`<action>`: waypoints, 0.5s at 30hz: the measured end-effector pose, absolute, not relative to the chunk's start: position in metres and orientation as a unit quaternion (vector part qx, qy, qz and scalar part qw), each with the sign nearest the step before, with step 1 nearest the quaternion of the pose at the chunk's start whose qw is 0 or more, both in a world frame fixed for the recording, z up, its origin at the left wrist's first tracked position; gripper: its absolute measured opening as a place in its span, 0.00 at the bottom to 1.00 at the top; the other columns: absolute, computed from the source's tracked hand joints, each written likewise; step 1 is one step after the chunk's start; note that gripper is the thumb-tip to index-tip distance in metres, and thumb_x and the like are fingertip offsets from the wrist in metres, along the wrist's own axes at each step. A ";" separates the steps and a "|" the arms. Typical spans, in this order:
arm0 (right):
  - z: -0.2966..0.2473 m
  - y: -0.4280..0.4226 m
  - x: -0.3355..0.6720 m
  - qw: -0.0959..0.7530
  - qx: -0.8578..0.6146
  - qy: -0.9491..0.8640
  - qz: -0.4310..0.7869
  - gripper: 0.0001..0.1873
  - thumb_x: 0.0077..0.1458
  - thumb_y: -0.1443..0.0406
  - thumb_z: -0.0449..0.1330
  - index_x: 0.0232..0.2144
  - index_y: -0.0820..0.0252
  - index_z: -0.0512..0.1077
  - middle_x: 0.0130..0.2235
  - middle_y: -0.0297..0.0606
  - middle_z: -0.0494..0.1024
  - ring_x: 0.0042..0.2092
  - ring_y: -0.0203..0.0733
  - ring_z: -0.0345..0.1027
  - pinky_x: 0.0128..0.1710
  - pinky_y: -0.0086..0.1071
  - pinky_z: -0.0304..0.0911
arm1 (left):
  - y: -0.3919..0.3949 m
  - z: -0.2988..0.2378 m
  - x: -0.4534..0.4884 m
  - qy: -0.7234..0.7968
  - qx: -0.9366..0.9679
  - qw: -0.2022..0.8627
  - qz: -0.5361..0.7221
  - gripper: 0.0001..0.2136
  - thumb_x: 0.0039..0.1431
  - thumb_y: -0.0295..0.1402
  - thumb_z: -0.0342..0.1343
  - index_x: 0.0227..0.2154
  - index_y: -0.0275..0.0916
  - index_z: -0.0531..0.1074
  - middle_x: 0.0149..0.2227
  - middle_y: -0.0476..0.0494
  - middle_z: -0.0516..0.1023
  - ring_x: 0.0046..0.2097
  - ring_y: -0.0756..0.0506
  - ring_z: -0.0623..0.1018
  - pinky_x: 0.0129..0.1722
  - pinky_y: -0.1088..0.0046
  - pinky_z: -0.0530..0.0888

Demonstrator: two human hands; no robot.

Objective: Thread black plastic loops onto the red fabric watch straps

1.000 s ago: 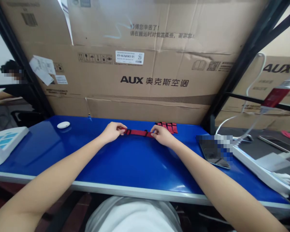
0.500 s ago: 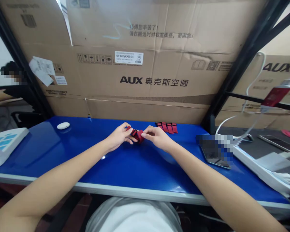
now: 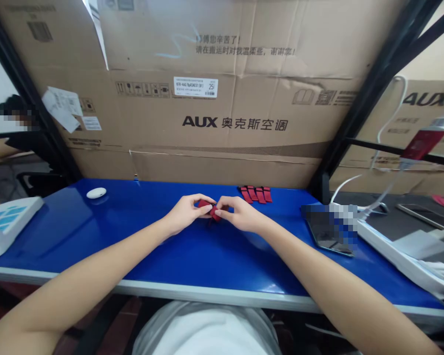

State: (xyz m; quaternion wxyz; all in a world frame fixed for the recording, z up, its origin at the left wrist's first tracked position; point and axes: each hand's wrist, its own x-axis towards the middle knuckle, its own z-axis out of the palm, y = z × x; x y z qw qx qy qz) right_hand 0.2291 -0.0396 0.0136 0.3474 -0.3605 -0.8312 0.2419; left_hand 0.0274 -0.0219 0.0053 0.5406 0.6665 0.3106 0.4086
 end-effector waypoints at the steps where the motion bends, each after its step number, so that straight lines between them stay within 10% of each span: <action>1: 0.015 -0.040 0.231 0.338 -0.353 -0.839 0.241 0.08 0.56 0.65 0.56 0.28 0.61 0.73 0.32 0.36 0.76 0.34 0.38 0.67 0.38 0.32 0.61 | -0.022 0.005 0.028 0.313 0.675 0.535 0.400 0.19 0.49 0.40 0.66 0.41 0.33 0.75 0.39 0.40 0.79 0.40 0.43 0.80 0.47 0.60 0.77; 15: 0.008 -0.031 0.227 0.424 -0.379 -0.694 0.441 0.13 0.45 0.57 0.65 0.27 0.63 0.76 0.28 0.36 0.77 0.31 0.37 0.68 0.36 0.32 0.61 | -0.022 0.006 0.026 0.286 0.698 0.525 0.394 0.22 0.48 0.39 0.67 0.46 0.34 0.74 0.44 0.38 0.78 0.42 0.43 0.79 0.47 0.63 0.76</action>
